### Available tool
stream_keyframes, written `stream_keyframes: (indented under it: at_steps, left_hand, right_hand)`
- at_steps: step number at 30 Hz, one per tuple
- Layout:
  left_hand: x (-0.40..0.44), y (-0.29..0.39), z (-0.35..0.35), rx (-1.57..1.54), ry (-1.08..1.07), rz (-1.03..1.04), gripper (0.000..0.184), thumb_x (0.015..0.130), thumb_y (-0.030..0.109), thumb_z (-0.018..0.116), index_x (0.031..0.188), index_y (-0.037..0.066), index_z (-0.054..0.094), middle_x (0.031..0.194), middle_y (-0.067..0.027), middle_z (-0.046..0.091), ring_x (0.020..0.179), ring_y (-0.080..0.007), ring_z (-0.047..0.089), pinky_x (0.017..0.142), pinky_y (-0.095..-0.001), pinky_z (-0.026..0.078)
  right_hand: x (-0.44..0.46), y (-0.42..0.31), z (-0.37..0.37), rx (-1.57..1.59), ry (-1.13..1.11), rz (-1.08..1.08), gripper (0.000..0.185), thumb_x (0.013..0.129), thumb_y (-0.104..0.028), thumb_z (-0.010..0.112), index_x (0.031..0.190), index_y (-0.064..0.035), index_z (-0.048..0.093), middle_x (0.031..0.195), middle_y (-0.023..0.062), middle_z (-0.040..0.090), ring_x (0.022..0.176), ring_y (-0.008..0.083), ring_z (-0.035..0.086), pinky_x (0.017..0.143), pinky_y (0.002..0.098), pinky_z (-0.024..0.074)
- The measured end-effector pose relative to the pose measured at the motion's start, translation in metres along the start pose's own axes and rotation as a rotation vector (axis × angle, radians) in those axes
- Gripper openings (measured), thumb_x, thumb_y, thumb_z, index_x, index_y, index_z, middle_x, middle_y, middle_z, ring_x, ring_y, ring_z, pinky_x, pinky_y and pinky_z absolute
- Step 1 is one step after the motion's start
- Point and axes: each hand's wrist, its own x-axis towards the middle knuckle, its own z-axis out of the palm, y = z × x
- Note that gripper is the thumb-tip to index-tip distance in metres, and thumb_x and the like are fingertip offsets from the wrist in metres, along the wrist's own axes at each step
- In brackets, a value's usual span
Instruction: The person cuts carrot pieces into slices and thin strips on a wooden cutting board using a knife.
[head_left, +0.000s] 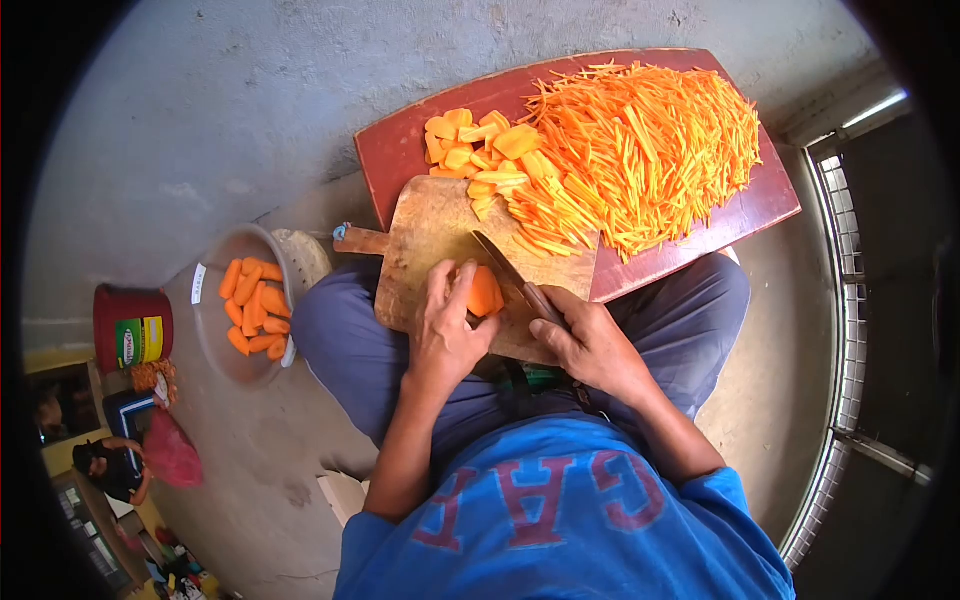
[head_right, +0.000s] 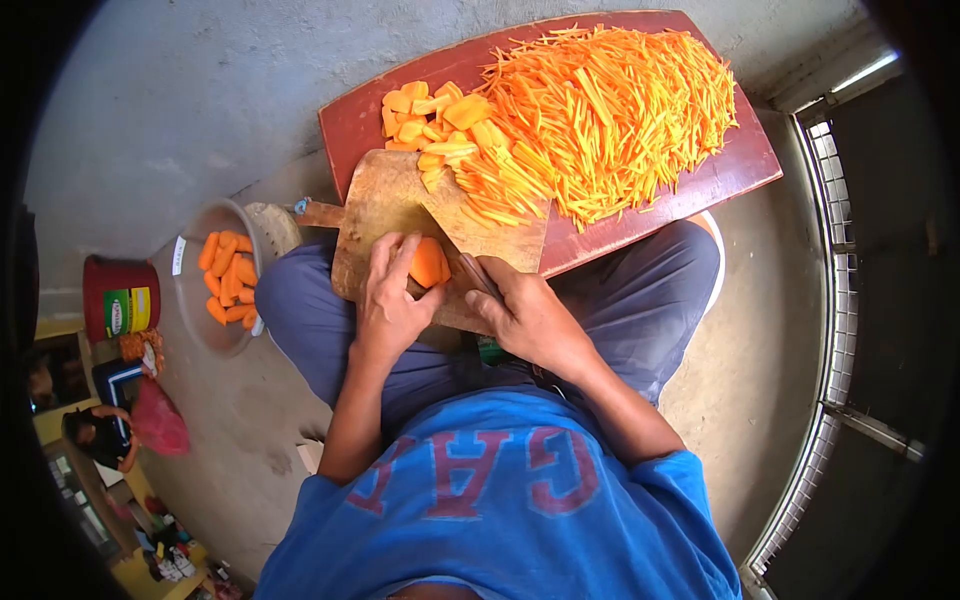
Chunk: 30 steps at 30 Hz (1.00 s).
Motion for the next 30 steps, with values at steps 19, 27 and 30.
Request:
stream_keyframes:
  at_steps: [19, 27, 30]
  left_hand:
    - [-0.012, -0.014, 0.013, -0.127, -0.159, -0.024, 0.072, 0.095, 0.011, 0.086, 0.155, -0.009, 0.052, 0.153, -0.0381, 0.054, 0.138, -0.0581, 0.060, 0.115, -0.0569, 0.054]
    - [-0.015, -0.011, 0.017, 0.013, -0.152, 0.045, 0.064, 0.100, 0.014, 0.080, 0.154, -0.009, 0.054, 0.153, -0.0374, 0.053, 0.133, -0.0581, 0.061, 0.111, -0.0610, 0.055]
    - [-0.014, -0.009, 0.016, 0.047, -0.166, 0.052, 0.060, 0.104, 0.018, 0.077, 0.154, -0.009, 0.055, 0.154, -0.0361, 0.054, 0.131, -0.0560, 0.062, 0.110, -0.0610, 0.055]
  right_hand:
    - [0.004, -0.017, -0.003, 0.030, -0.082, 0.025, 0.033, 0.113, -0.018, 0.067, 0.140, 0.0018, 0.063, 0.117, 0.0366, 0.072, 0.116, 0.0575, 0.070, 0.095, 0.0585, 0.0582]
    - [-0.023, -0.018, -0.012, -0.179, -0.146, 0.001, 0.037, 0.112, -0.019, 0.070, 0.141, -0.0021, 0.056, 0.110, 0.0326, 0.074, 0.103, 0.0577, 0.073, 0.081, 0.0629, 0.0587]
    - [-0.033, -0.023, -0.014, -0.196, -0.123, -0.032, 0.038, 0.111, -0.019, 0.071, 0.141, -0.0015, 0.055, 0.107, 0.0327, 0.074, 0.098, 0.0581, 0.073, 0.078, 0.0629, 0.0592]
